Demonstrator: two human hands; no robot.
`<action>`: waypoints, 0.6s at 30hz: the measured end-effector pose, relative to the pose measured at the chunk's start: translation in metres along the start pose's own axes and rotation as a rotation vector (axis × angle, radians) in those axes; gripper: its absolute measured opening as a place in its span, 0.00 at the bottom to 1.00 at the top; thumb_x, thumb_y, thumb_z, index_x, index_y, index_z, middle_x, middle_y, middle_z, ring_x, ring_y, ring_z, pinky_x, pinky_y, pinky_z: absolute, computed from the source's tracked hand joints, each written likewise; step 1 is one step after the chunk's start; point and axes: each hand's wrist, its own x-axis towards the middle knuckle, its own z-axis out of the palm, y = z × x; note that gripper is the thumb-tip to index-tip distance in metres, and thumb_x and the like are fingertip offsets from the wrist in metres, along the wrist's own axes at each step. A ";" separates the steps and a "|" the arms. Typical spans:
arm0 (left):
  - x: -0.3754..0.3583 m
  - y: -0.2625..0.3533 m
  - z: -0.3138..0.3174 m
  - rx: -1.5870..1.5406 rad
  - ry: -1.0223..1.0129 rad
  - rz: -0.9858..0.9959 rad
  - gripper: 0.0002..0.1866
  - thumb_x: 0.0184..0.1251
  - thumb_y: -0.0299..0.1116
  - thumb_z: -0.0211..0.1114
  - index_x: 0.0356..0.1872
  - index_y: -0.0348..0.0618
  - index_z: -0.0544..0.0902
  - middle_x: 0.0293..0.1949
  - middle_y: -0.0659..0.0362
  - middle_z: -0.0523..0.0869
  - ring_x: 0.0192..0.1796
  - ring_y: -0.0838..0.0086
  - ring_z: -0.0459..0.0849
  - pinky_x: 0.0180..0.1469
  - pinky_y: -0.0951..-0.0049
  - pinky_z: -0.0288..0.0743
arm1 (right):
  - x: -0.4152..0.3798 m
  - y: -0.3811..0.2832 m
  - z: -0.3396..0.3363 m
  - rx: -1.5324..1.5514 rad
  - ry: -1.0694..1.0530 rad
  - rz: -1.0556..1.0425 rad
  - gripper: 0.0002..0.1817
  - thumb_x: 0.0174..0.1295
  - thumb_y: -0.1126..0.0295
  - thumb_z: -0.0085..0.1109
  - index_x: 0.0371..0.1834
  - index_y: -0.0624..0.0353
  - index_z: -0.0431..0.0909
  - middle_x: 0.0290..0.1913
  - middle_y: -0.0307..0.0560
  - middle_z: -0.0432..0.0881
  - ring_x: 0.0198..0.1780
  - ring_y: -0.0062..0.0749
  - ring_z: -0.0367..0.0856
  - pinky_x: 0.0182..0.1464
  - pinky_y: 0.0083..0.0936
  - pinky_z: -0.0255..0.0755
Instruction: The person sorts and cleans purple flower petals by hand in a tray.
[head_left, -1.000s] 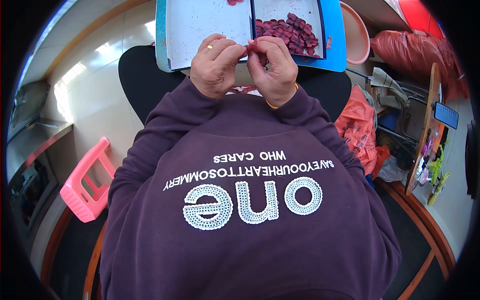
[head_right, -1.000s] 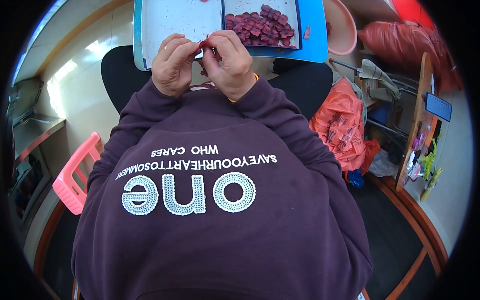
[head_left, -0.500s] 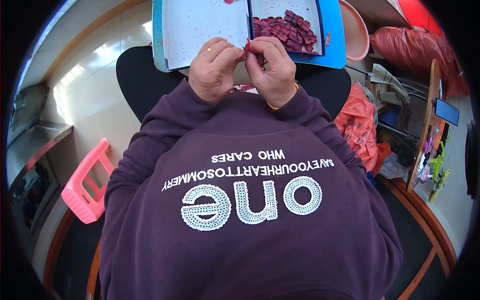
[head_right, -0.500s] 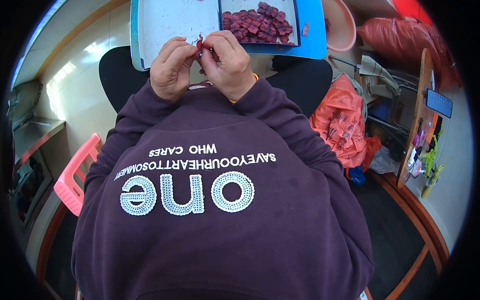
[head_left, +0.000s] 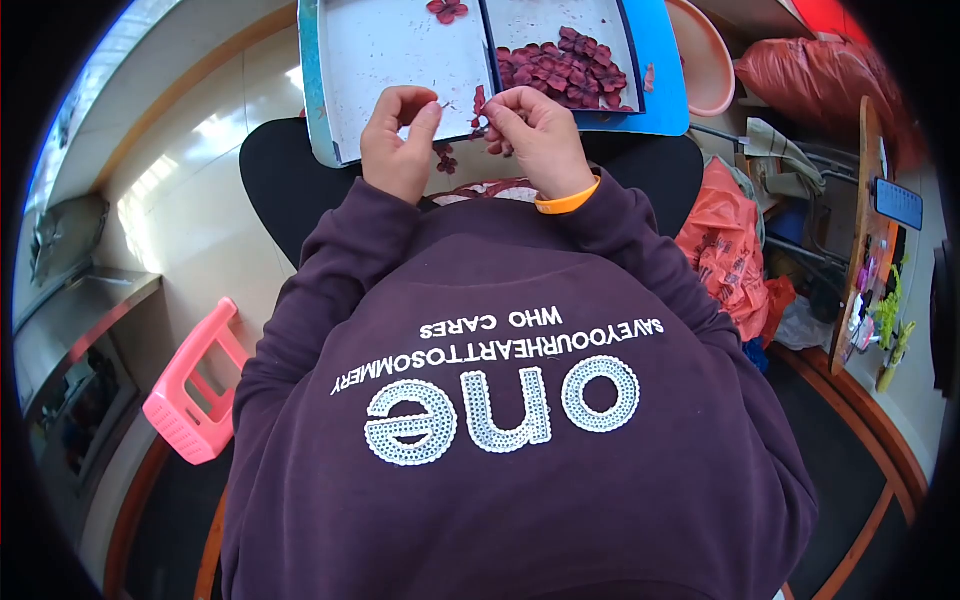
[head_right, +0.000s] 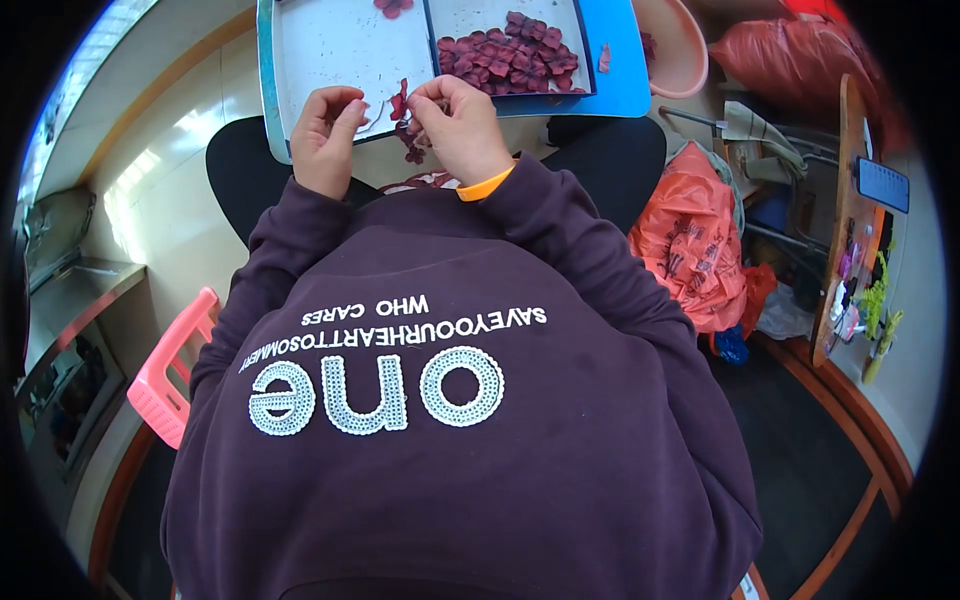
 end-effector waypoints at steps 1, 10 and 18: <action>-0.001 -0.001 -0.001 0.016 0.005 -0.005 0.07 0.51 0.20 0.60 0.33 0.38 0.77 0.29 0.59 0.79 0.31 0.75 0.74 0.39 0.79 0.69 | 0.000 0.000 0.000 0.033 0.012 0.024 0.06 0.57 0.80 0.49 0.37 0.63 0.73 0.26 0.43 0.78 0.24 0.20 0.73 0.28 0.12 0.69; -0.015 0.008 -0.006 0.244 -0.236 0.111 0.06 0.54 0.22 0.58 0.34 0.39 0.77 0.30 0.60 0.77 0.31 0.74 0.73 0.37 0.78 0.67 | -0.003 0.004 0.003 0.049 0.077 0.024 0.04 0.56 0.79 0.46 0.34 0.61 0.70 0.24 0.45 0.79 0.20 0.22 0.73 0.20 0.15 0.67; -0.014 -0.005 -0.004 0.440 -0.290 0.202 0.07 0.53 0.24 0.60 0.34 0.43 0.79 0.32 0.60 0.76 0.32 0.70 0.73 0.39 0.75 0.66 | -0.005 0.009 0.010 -0.009 0.030 -0.025 0.05 0.56 0.80 0.50 0.35 0.63 0.72 0.24 0.41 0.77 0.22 0.18 0.72 0.24 0.11 0.67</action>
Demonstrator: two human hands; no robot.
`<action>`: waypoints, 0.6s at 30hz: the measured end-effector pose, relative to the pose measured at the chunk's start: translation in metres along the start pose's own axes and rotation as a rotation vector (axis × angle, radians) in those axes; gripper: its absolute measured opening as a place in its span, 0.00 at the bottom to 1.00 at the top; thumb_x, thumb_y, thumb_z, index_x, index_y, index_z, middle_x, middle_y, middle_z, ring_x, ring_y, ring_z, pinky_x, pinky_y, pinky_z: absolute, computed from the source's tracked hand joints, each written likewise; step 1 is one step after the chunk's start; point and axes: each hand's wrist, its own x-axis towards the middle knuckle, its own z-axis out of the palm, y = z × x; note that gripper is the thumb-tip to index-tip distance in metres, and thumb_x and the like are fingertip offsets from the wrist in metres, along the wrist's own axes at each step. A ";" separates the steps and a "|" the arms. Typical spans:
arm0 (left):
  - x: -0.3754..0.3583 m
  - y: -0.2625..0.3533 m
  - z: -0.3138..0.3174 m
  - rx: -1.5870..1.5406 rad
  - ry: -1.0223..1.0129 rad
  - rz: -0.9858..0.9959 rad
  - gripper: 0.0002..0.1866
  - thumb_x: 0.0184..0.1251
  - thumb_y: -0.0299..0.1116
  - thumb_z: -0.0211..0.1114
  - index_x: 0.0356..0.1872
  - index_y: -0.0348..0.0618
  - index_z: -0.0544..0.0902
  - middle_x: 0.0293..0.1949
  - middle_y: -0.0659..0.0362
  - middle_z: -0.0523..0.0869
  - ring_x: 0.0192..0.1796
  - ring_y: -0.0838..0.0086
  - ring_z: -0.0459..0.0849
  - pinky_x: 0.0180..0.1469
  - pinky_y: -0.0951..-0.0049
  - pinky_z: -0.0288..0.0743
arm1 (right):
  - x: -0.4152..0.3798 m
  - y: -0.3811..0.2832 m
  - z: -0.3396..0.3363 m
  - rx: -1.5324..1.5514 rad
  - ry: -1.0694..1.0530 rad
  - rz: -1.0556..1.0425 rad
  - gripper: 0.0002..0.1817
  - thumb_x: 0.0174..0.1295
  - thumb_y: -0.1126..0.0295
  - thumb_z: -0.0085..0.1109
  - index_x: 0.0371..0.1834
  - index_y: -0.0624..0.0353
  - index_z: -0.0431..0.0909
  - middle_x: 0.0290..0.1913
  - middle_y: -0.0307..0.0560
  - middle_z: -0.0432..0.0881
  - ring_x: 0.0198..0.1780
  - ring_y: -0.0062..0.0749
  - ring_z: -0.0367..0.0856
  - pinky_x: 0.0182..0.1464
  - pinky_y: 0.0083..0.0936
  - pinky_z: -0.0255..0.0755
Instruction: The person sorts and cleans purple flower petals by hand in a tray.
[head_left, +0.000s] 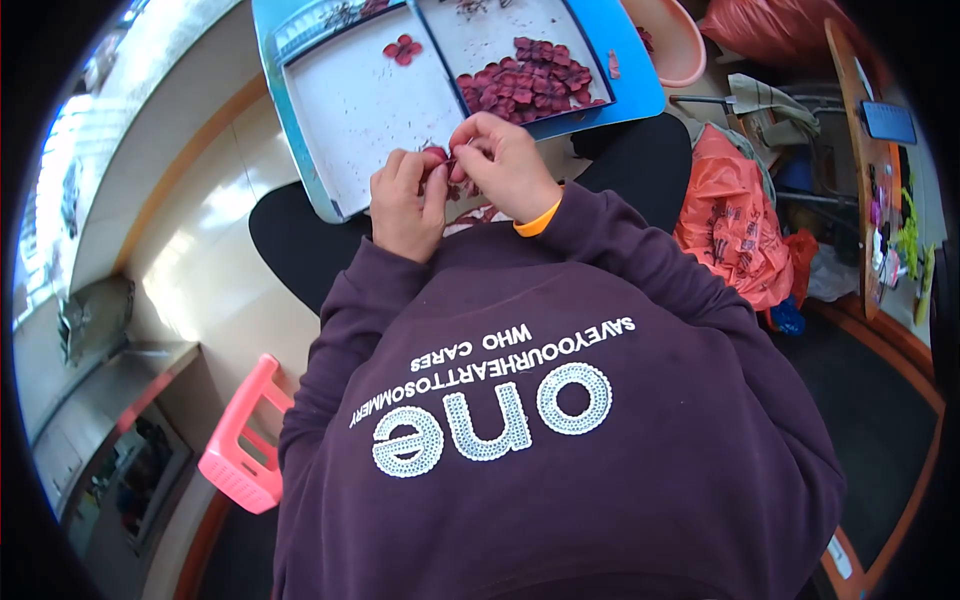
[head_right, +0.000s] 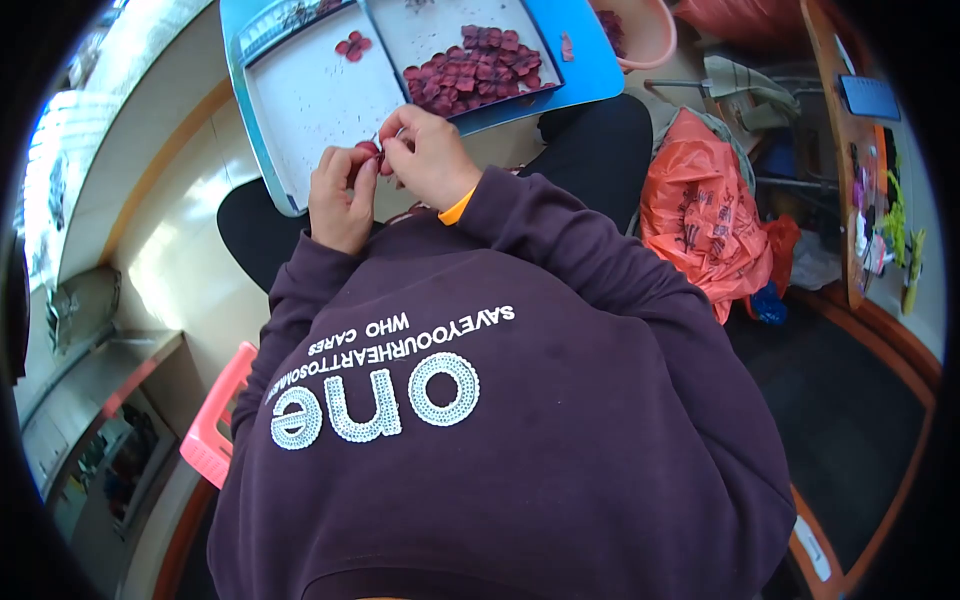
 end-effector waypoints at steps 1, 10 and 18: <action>0.002 -0.004 0.001 0.013 -0.017 0.004 0.07 0.53 0.24 0.60 0.35 0.44 0.79 0.32 0.60 0.76 0.33 0.69 0.73 0.39 0.75 0.66 | 0.001 0.001 -0.001 0.010 -0.004 -0.005 0.04 0.56 0.80 0.50 0.34 0.62 0.73 0.24 0.41 0.77 0.23 0.18 0.72 0.24 0.11 0.67; 0.025 -0.005 0.002 0.195 0.007 0.294 0.06 0.53 0.23 0.60 0.33 0.43 0.79 0.31 0.59 0.77 0.30 0.67 0.73 0.37 0.74 0.67 | 0.008 0.008 -0.014 0.046 -0.137 0.059 0.03 0.55 0.77 0.53 0.32 0.61 0.76 0.23 0.38 0.75 0.25 0.16 0.70 0.27 0.10 0.65; 0.086 -0.058 0.010 0.097 -0.034 0.099 0.03 0.55 0.25 0.58 0.31 0.40 0.77 0.28 0.56 0.76 0.25 0.66 0.74 0.29 0.73 0.69 | 0.020 0.008 -0.025 0.020 -0.049 0.129 0.02 0.54 0.76 0.54 0.28 0.60 0.77 0.22 0.36 0.75 0.25 0.13 0.69 0.27 0.08 0.62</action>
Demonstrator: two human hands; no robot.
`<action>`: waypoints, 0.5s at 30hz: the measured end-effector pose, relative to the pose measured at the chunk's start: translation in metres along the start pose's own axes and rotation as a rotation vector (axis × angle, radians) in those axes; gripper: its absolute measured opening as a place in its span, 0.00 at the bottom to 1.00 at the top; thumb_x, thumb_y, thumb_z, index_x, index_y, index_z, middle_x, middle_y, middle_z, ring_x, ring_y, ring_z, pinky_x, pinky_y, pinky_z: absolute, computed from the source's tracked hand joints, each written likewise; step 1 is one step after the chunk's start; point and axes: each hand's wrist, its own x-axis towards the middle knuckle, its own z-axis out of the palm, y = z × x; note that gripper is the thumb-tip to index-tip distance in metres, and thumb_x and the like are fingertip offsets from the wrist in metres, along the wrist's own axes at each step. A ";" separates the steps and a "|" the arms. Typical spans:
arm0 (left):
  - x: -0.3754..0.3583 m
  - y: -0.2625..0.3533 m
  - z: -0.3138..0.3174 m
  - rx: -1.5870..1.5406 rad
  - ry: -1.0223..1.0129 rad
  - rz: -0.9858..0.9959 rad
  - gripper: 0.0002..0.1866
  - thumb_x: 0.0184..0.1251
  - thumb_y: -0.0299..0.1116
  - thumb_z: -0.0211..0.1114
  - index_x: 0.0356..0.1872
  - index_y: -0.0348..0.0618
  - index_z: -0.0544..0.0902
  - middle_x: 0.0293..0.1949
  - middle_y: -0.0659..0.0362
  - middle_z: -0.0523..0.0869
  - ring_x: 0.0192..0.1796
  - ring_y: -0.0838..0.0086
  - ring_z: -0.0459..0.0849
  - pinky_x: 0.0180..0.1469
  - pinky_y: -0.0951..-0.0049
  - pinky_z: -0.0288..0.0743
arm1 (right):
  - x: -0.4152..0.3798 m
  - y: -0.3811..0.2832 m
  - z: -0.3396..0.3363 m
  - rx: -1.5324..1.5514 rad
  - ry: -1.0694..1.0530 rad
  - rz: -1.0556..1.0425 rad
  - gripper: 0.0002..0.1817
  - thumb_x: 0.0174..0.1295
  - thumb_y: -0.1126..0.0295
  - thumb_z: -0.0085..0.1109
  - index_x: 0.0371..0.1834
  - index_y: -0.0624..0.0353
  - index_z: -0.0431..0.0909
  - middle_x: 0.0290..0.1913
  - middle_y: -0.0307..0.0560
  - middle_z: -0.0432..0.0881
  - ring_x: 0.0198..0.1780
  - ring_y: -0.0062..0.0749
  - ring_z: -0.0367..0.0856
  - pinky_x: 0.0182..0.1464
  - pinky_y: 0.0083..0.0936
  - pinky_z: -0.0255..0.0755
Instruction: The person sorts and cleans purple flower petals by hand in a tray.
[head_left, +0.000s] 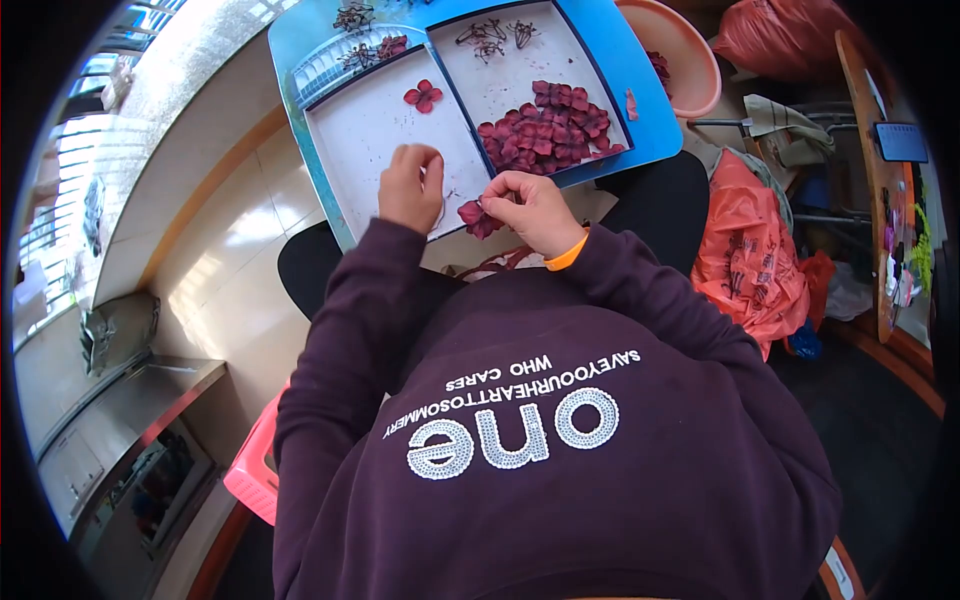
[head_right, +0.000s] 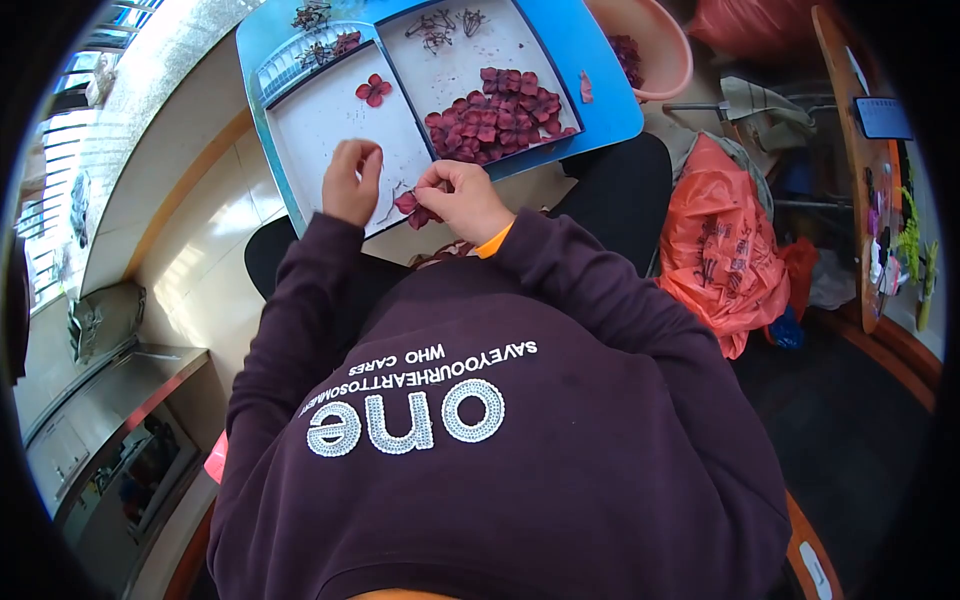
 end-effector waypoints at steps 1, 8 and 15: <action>0.013 -0.012 0.003 0.042 -0.015 -0.114 0.04 0.56 0.28 0.58 0.30 0.39 0.76 0.28 0.56 0.77 0.27 0.65 0.75 0.31 0.71 0.70 | 0.001 0.004 0.000 -0.016 -0.003 -0.002 0.02 0.54 0.76 0.55 0.28 0.60 0.78 0.22 0.35 0.75 0.25 0.13 0.69 0.26 0.08 0.61; 0.097 -0.085 0.044 0.651 0.221 -0.271 0.09 0.52 0.33 0.63 0.34 0.43 0.79 0.36 0.54 0.78 0.39 0.62 0.77 0.41 0.68 0.71 | 0.000 0.003 0.003 0.014 -0.014 0.034 0.02 0.51 0.76 0.54 0.25 0.61 0.77 0.19 0.35 0.73 0.20 0.15 0.65 0.23 0.11 0.59; 0.101 -0.072 0.033 0.337 -0.018 -0.442 0.09 0.55 0.30 0.63 0.36 0.39 0.79 0.34 0.54 0.79 0.36 0.66 0.79 0.39 0.72 0.72 | 0.007 0.010 -0.004 -0.014 0.016 0.004 0.02 0.51 0.76 0.55 0.25 0.61 0.77 0.19 0.34 0.73 0.21 0.15 0.65 0.24 0.11 0.59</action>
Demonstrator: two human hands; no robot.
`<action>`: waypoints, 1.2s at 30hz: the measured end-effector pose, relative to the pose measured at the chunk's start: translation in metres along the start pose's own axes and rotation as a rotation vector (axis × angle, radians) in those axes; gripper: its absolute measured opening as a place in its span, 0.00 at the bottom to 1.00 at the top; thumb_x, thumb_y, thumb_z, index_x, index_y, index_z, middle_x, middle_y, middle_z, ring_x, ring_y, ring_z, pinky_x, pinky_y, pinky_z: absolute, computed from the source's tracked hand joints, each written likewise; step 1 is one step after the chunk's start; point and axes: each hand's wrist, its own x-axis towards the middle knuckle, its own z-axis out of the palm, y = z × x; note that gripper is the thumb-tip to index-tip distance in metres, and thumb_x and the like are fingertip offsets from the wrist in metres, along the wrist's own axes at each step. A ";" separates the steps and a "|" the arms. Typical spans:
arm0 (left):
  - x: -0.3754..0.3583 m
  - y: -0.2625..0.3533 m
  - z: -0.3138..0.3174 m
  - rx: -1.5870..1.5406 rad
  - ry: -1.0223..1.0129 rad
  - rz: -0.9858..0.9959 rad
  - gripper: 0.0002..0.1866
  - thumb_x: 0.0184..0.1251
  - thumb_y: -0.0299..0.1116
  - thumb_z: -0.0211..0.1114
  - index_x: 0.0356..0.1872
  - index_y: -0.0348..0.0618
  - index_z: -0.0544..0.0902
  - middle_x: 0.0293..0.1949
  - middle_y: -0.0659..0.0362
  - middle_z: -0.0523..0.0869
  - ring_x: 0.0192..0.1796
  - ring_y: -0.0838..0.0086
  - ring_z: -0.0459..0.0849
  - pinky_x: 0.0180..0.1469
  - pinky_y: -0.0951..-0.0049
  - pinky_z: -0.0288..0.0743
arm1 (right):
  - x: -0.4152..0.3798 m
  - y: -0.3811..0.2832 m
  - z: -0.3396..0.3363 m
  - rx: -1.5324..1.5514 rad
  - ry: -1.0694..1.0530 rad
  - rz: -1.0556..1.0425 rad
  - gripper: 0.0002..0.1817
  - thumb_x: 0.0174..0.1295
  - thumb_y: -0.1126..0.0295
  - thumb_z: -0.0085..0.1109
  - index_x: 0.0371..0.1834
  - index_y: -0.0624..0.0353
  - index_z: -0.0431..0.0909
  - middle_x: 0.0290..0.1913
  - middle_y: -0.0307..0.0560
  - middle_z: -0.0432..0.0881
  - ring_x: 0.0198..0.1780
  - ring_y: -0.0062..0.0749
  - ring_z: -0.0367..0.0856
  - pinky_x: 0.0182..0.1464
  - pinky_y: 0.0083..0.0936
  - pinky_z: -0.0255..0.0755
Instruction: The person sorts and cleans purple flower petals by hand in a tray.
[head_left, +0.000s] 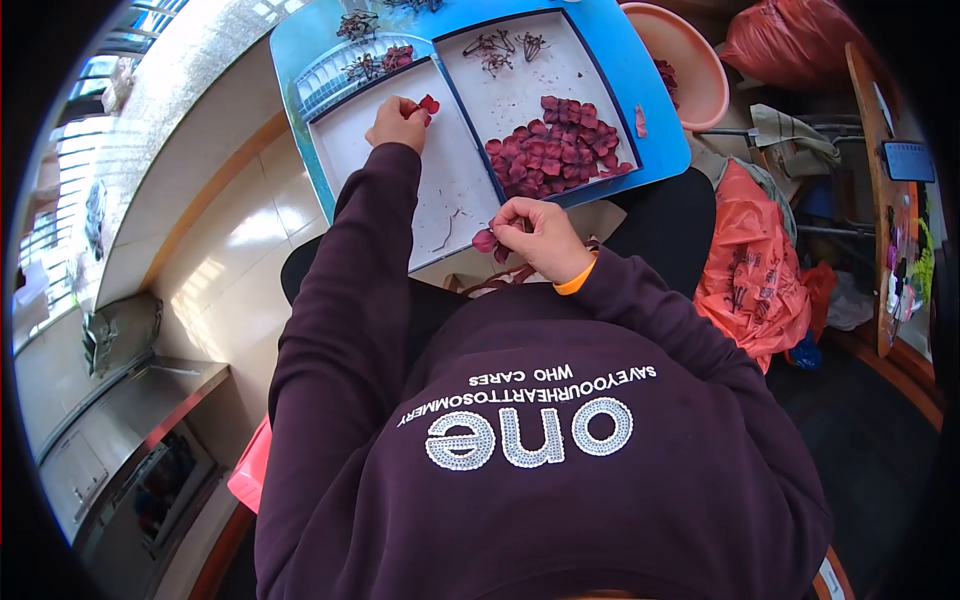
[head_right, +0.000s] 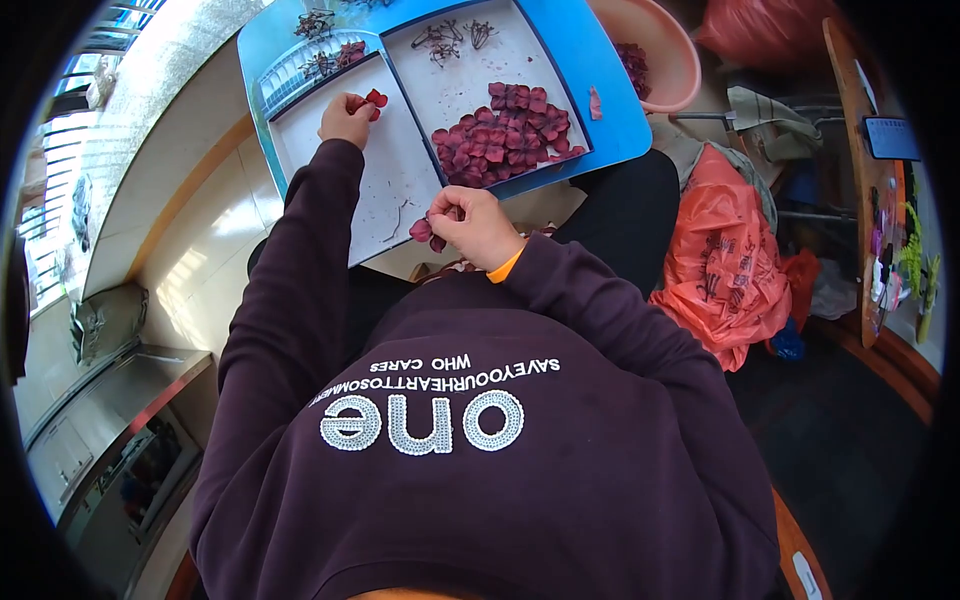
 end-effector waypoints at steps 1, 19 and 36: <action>-0.005 -0.003 -0.003 -0.284 -0.054 -0.060 0.09 0.55 0.29 0.63 0.36 0.38 0.79 0.33 0.54 0.80 0.35 0.67 0.79 0.38 0.73 0.73 | 0.002 0.000 -0.001 -0.021 -0.004 0.001 0.02 0.52 0.76 0.55 0.26 0.60 0.77 0.20 0.34 0.74 0.22 0.14 0.66 0.24 0.10 0.60; -0.181 0.018 -0.069 -1.107 -0.213 -0.190 0.06 0.57 0.18 0.57 0.36 0.35 0.78 0.32 0.56 0.81 0.32 0.74 0.77 0.38 0.80 0.73 | -0.009 -0.022 0.016 -0.010 -0.160 -0.035 0.02 0.55 0.74 0.57 0.29 0.60 0.77 0.25 0.37 0.77 0.24 0.18 0.71 0.27 0.10 0.68; -0.213 0.019 -0.094 -1.022 -0.046 0.045 0.10 0.55 0.16 0.58 0.38 0.37 0.79 0.36 0.56 0.81 0.36 0.77 0.78 0.42 0.82 0.72 | -0.038 -0.029 0.022 -0.012 -0.280 -0.131 0.01 0.52 0.76 0.56 0.26 0.61 0.76 0.24 0.39 0.77 0.22 0.18 0.71 0.24 0.09 0.66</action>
